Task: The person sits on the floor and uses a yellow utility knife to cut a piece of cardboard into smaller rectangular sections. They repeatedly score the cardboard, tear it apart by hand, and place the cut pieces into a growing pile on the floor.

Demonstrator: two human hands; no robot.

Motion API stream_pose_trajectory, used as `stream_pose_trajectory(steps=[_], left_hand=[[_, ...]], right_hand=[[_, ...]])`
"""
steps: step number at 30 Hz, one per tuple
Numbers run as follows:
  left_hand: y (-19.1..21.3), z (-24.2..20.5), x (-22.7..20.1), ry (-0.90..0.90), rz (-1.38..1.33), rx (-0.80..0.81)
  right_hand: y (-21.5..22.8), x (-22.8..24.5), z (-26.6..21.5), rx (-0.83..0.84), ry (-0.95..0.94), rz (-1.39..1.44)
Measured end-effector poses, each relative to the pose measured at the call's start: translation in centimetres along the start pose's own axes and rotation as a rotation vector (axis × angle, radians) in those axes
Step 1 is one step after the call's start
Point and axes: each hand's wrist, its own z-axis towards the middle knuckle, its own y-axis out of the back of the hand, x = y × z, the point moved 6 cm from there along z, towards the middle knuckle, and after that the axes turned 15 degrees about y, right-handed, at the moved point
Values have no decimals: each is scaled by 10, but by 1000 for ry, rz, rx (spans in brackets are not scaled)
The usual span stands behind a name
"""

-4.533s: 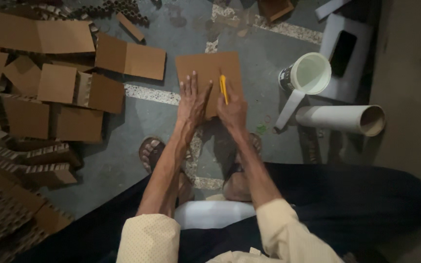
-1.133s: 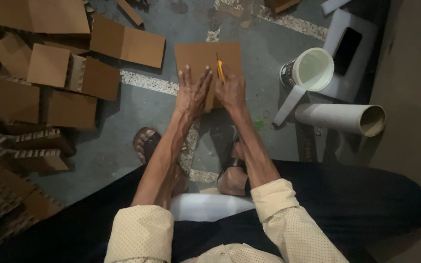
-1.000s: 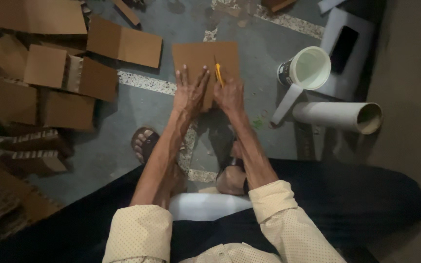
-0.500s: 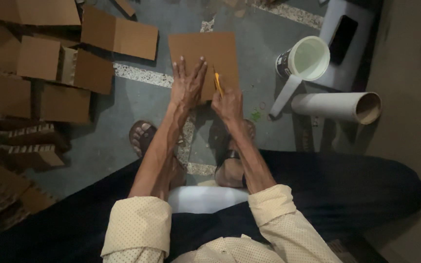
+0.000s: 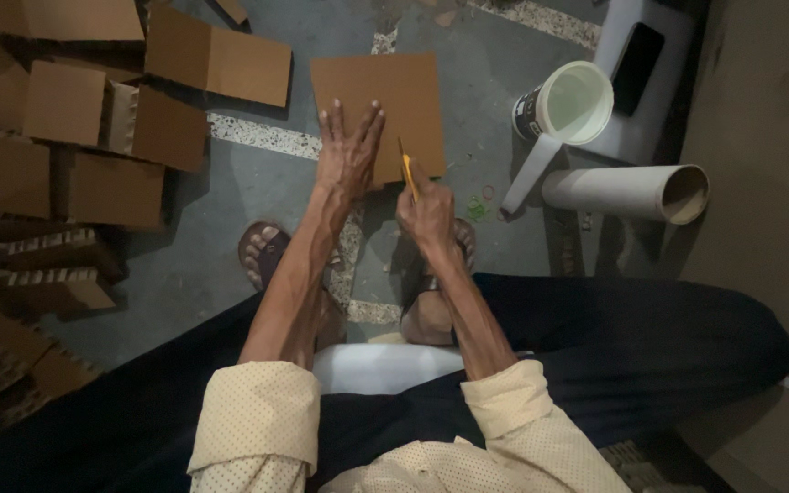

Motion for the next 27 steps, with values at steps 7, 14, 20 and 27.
stream_pose_trajectory(steps=[7,14,20,27], left_hand=[[-6,-2,2,8,-92,153],[0,-3,1,15,-158,261],[13,-5,2,16,-144,271],[7,-2,1,18,-134,314]], right_hand=[[15,18,-11,45,-48,64],[19,24,-33,89,-116,-24],[23,27,-37,65,-127,5],[26,31,-40,66,-129,94]])
